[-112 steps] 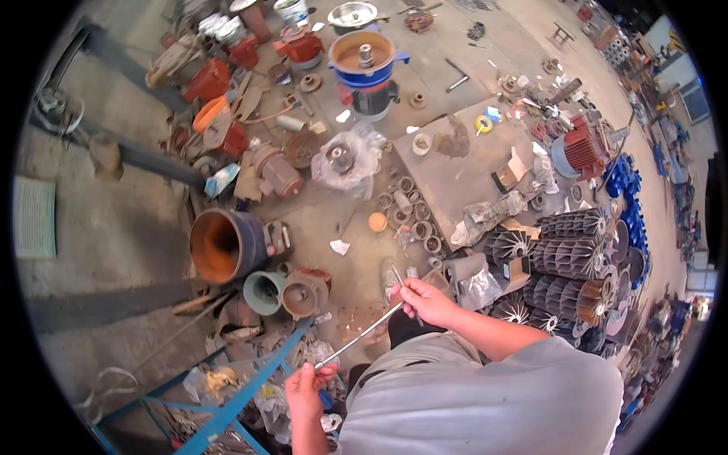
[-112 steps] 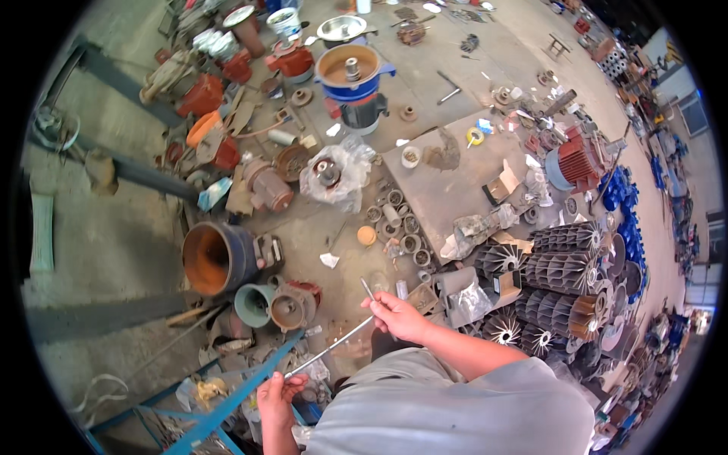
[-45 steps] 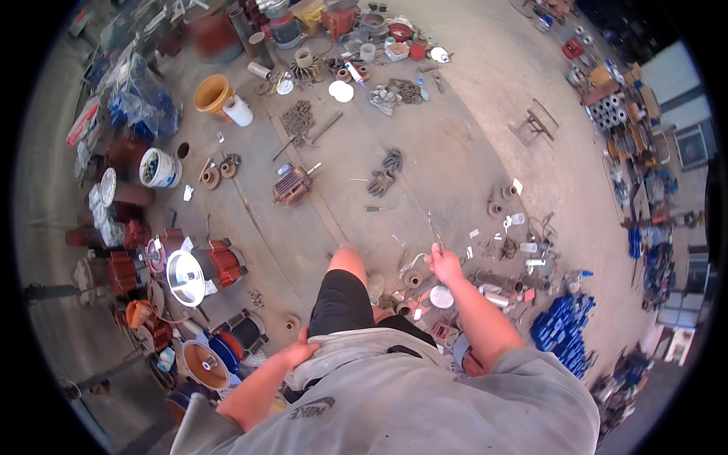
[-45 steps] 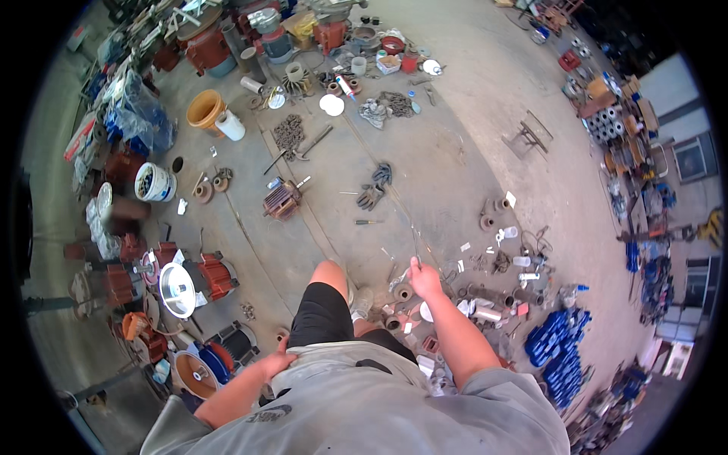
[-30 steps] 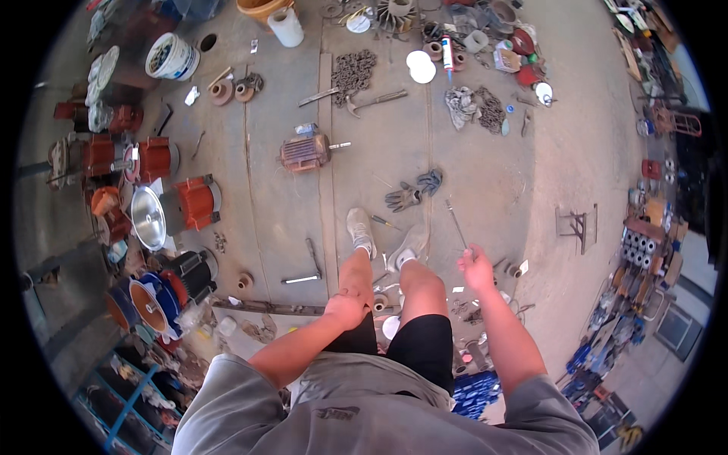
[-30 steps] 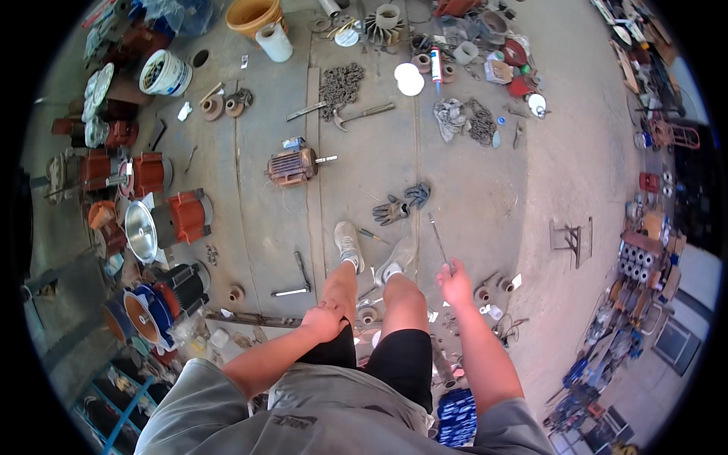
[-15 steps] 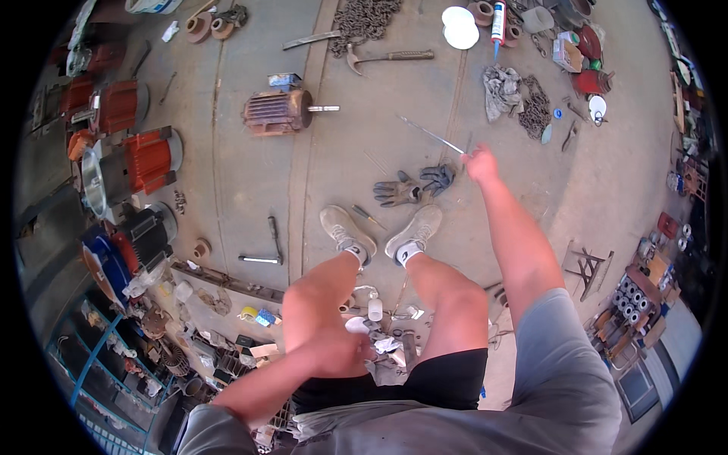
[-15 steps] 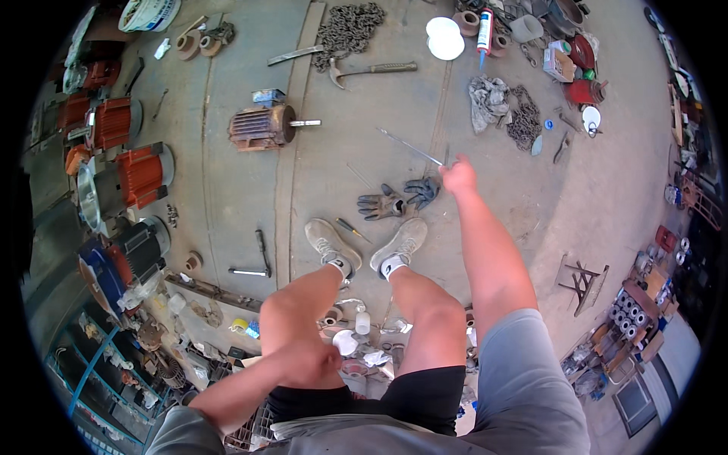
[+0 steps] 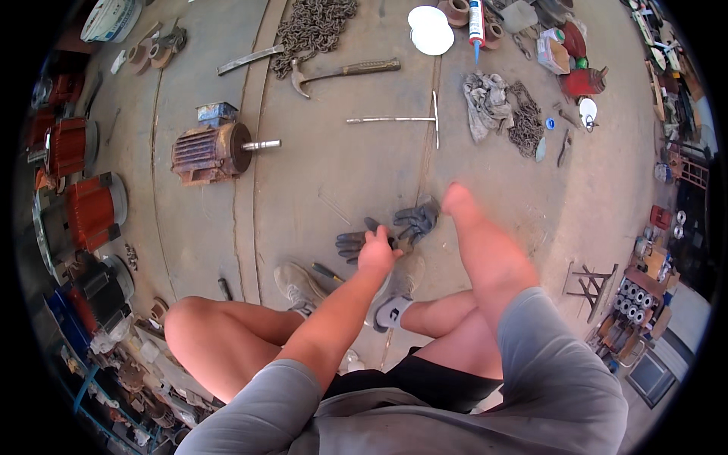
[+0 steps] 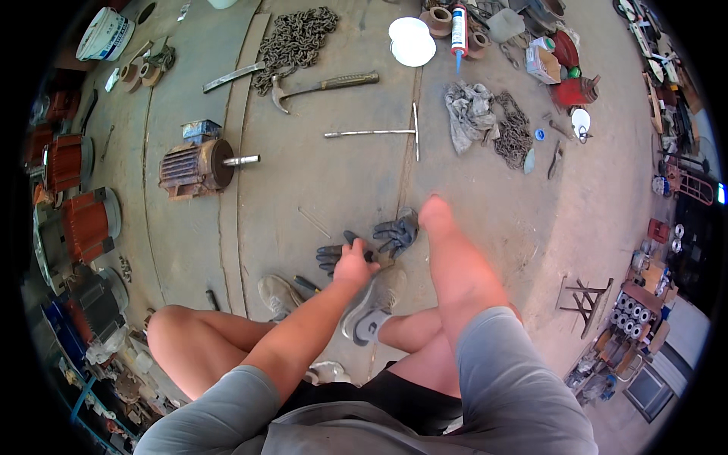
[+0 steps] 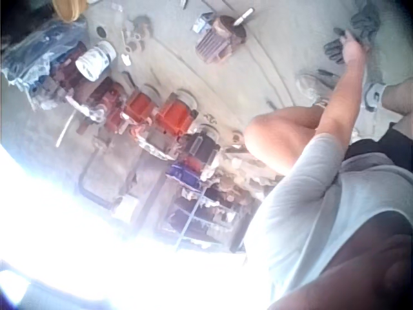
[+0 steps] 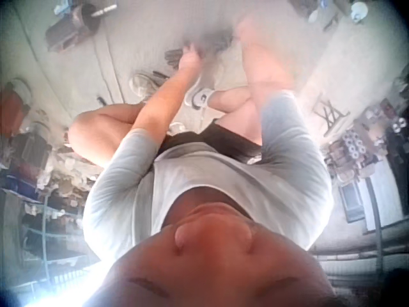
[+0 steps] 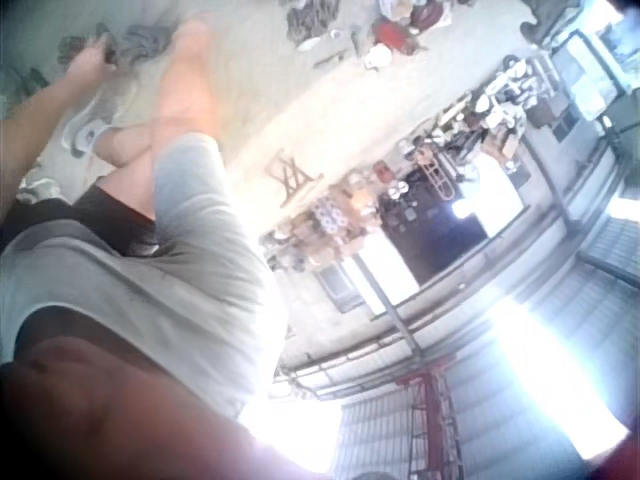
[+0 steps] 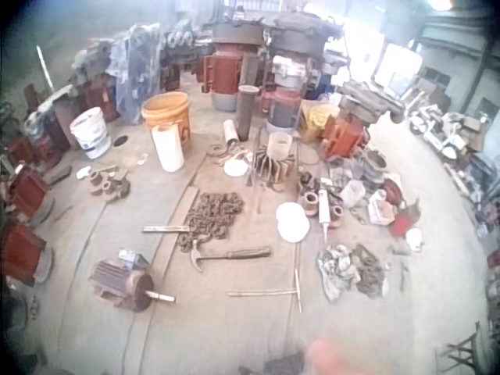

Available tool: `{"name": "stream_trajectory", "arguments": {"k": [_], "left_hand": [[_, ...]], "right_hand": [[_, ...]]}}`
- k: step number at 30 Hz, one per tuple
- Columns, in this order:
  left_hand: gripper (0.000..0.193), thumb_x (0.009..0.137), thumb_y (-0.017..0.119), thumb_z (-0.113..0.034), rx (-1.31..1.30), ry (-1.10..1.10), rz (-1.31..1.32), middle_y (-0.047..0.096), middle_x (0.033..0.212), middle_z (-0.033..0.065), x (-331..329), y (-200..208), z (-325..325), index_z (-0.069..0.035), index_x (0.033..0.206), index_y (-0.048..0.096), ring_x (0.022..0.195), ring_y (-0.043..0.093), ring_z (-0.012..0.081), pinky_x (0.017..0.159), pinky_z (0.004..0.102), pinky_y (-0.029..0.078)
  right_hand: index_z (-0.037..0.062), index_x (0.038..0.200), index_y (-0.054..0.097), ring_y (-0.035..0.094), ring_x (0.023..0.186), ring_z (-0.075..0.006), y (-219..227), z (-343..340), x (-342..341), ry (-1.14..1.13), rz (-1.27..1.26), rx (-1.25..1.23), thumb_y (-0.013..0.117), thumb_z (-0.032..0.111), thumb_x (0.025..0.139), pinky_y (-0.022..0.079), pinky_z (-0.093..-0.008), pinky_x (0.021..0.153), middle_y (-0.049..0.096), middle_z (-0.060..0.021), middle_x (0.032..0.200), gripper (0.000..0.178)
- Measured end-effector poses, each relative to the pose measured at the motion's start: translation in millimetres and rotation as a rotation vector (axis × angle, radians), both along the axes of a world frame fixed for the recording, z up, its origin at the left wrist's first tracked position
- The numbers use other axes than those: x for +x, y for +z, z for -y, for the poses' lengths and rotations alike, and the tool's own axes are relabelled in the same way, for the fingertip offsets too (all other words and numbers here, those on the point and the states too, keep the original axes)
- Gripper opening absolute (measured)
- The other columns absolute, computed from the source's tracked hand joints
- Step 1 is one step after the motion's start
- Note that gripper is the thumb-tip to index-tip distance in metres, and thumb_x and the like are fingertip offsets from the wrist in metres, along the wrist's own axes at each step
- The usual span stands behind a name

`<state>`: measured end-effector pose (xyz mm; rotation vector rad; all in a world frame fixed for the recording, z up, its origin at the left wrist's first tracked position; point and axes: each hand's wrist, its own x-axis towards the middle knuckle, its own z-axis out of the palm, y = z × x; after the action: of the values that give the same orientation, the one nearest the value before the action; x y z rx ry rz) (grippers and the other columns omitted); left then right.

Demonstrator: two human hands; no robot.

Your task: The person puts on gloves and uses a T-handle wrench to loosen and remove bolts from a motor. They then separate the motor housing from the rotor assembly and place the parts on the floor.

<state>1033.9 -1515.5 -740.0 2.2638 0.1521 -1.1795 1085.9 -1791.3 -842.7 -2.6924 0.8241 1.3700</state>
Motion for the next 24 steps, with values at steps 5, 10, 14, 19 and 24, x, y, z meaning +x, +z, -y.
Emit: {"name": "stream_trajectory", "arguments": {"k": [5,10,14,19,24], "left_hand": [[0.028,0.093,0.069,-0.011,-0.215,-0.186,0.146,0.061,0.125,0.0192,0,-59,21,-0.012,0.12,0.062,0.115,0.065,0.0441,0.097,0.0518,0.055],[0.018,0.089,0.066,-0.014,-0.07,-0.248,0.104,0.069,0.112,0.0202,65,-17,-40,-0.007,0.105,0.069,0.112,0.066,0.0455,0.095,0.0509,0.055],[0.012,0.087,0.067,-0.014,-0.315,-0.406,0.22,0.072,0.092,0.0154,124,66,-39,-0.005,0.093,0.073,0.094,0.069,0.0386,0.088,0.0473,0.057],[0.015,0.085,0.066,0.004,-0.797,-0.048,0.233,0.057,0.1,0.005,157,148,-65,-0.005,0.098,0.068,0.083,0.061,0.0139,0.077,0.0298,0.054],[0.02,0.085,0.063,0.01,-0.927,-0.121,0.471,0.05,0.101,0.0029,165,220,-65,-0.005,0.097,0.061,0.08,0.053,0.0104,0.069,0.0258,0.047]], "right_hand": [[-0.0008,0.124,0.075,0.066,0.128,-0.033,-111,47,-70,0.272,0.119,-0.081,0.071,0.015,0.086,0.055,-0.0409,0.104,0.075,-0.0215,0.122,0.041],[0.0017,0.09,0.078,0.073,0.092,-0.024,-4,-56,-5,-0.37,-0.138,0.39,0.074,0.018,0.084,0.058,-0.0413,0.081,0.077,-0.0145,0.098,0.018],[0.0001,0.091,0.071,0.067,0.076,-0.0205,121,-57,45,-0.31,-0.011,0.573,0.075,0.02,0.083,0.055,-0.0392,0.071,0.073,-0.012,0.087,0.022],[0.0049,0.115,0.069,0.071,0.087,-0.0308,303,-113,73,0.099,0.559,0.614,0.068,0.019,0.088,0.056,-0.0432,0.076,0.072,-0.0148,0.092,0.031],[0.007,0.117,0.067,0.069,0.095,-0.0334,364,-148,67,0.097,0.832,0.735,0.069,0.006,0.086,0.057,-0.0417,0.085,0.064,-0.012,0.097,0.031]]}}
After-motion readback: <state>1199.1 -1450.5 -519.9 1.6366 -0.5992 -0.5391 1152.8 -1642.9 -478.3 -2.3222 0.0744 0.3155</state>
